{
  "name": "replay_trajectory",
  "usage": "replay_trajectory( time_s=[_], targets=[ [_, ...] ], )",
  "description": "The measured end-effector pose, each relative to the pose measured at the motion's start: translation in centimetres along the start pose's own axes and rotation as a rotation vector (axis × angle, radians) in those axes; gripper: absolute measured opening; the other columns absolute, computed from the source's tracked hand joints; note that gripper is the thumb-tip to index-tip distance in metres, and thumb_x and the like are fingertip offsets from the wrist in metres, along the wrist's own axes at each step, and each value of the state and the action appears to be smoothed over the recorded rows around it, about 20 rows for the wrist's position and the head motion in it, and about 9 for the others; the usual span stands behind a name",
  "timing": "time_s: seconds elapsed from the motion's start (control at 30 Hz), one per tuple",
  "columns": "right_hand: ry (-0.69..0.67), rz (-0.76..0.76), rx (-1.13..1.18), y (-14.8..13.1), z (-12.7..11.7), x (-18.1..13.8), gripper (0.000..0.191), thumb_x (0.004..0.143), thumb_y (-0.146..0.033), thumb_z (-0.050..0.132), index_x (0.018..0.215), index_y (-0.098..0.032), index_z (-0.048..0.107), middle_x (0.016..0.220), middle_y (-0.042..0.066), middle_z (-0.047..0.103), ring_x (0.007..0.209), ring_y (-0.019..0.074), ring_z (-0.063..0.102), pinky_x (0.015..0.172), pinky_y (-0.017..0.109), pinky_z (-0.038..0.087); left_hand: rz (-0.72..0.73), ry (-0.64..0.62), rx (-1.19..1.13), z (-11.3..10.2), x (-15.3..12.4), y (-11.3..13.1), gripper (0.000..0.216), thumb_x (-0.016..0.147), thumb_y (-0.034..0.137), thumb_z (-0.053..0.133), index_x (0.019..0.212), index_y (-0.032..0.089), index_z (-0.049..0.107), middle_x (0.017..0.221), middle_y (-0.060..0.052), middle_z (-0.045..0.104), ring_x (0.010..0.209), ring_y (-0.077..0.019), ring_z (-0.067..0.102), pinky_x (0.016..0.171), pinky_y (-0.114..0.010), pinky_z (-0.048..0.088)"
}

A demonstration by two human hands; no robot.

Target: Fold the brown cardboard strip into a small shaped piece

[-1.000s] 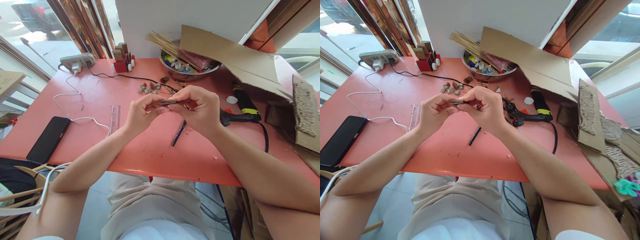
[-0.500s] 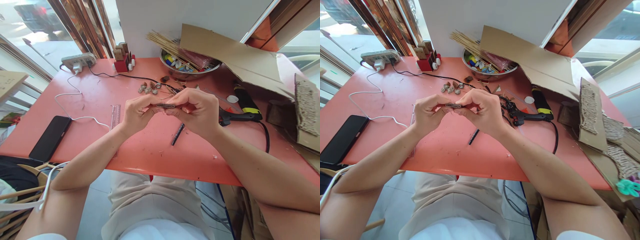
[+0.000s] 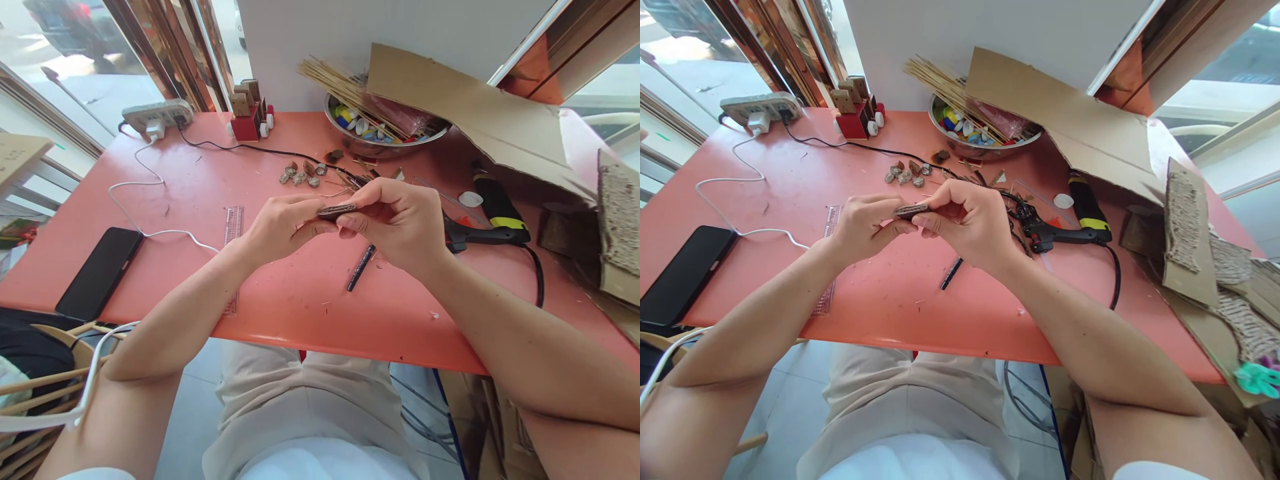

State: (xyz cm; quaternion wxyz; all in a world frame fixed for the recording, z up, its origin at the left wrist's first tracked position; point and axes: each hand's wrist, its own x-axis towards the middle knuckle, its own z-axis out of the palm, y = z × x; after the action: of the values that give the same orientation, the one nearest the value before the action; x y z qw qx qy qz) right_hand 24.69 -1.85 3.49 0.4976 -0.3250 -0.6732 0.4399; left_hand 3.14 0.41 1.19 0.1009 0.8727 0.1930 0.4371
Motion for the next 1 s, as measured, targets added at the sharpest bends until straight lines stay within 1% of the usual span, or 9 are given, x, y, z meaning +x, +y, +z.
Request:
replay_trajectory(
  time_s=[0.07,0.17,0.43,0.5,0.57,0.67,0.8,0.9,1.0],
  targets=[
    [-0.007,0.02,-0.013,-0.2,-0.1,0.0,0.044,0.075,-0.053,0.1,0.07,-0.023,0.069,0.077,0.002,0.079,0.058,0.0148,0.07,0.055,0.029,0.062,-0.002,0.013,0.0,0.1,0.0,0.1,0.053,0.116,0.051,0.048,0.079,0.018,0.068,0.066,0.0,0.066,0.056,-0.0096,0.059,0.058,-0.02,0.045],
    [-0.013,0.029,-0.022,-0.2,-0.1,0.0,0.044,0.076,-0.052,0.1,0.07,-0.023,0.068,0.078,0.002,0.079,0.058,0.0148,0.07,0.054,0.029,0.062,-0.081,-0.001,-0.044,0.2,0.0,0.5,0.058,0.114,0.057,0.051,0.072,0.019,0.064,0.06,0.002,0.061,0.052,-0.009,0.054,0.056,-0.021,0.043],
    [-0.008,0.049,-0.011,0.6,-0.1,0.2,0.048,0.077,-0.058,0.098,0.071,-0.023,0.066,0.071,0.001,0.075,0.055,0.0146,0.069,0.052,0.029,0.059,-0.392,-0.131,-0.38,-0.2,0.7,0.6,0.069,0.1,0.081,0.06,0.071,0.019,0.069,0.062,-0.003,0.069,0.056,-0.0142,0.066,0.054,-0.025,0.051],
    [0.015,0.039,0.001,0.6,-0.2,0.4,0.046,0.078,-0.057,0.098,0.072,-0.023,0.067,0.068,0.0,0.072,0.056,0.0142,0.069,0.054,0.029,0.06,-0.426,-0.092,-0.389,-0.3,0.8,0.4,0.075,0.098,0.086,0.055,0.066,0.02,0.065,0.059,-0.004,0.068,0.057,-0.015,0.067,0.054,-0.026,0.052],
    [0.054,0.03,0.017,0.7,-0.3,0.6,0.047,0.078,-0.059,0.098,0.073,-0.024,0.067,0.065,-0.002,0.07,0.055,0.0137,0.068,0.055,0.029,0.06,-0.458,-0.004,-0.376,-0.5,0.9,0.1,0.077,0.099,0.088,0.05,0.063,0.021,0.062,0.057,-0.004,0.066,0.056,-0.0145,0.067,0.054,-0.026,0.053],
    [0.128,0.01,0.044,0.9,-0.4,1.0,0.056,0.069,-0.07,0.098,0.072,-0.025,0.066,0.059,-0.005,0.065,0.05,0.013,0.065,0.05,0.028,0.057,-0.513,0.095,-0.372,-0.6,0.8,-0.4,0.078,0.1,0.089,0.045,0.065,0.021,0.062,0.063,-0.003,0.069,0.056,-0.0133,0.068,0.054,-0.025,0.054],
    [0.172,-0.008,0.058,1.2,-0.6,1.3,0.06,0.065,-0.074,0.099,0.071,-0.026,0.062,0.054,-0.006,0.061,0.046,0.0135,0.062,0.045,0.029,0.054,-0.567,0.096,-0.407,-0.6,0.7,-0.7,0.073,0.103,0.084,0.047,0.078,0.019,0.068,0.078,-0.004,0.076,0.055,-0.0114,0.07,0.053,-0.024,0.055],
    [0.208,-0.02,0.049,1.6,-1.3,1.6,0.06,0.066,-0.075,0.098,0.072,-0.028,0.06,0.056,-0.005,0.062,0.047,0.0152,0.063,0.047,0.031,0.055,-0.561,0.006,-0.431,-0.5,0.5,-0.5,0.058,0.107,0.071,0.058,0.094,0.017,0.073,0.085,-0.006,0.079,0.06,-0.0114,0.072,0.058,-0.023,0.057],
    [0.221,-0.034,0.017,2.0,-2.0,1.8,0.06,0.069,-0.076,0.096,0.072,-0.028,0.059,0.062,-0.005,0.065,0.053,0.0169,0.068,0.051,0.034,0.058,-0.532,-0.124,-0.369,0.2,0.5,0.4,0.044,0.11,0.052,0.06,0.088,0.016,0.076,0.084,-0.006,0.081,0.069,-0.0125,0.075,0.065,-0.023,0.057]
  ],
)
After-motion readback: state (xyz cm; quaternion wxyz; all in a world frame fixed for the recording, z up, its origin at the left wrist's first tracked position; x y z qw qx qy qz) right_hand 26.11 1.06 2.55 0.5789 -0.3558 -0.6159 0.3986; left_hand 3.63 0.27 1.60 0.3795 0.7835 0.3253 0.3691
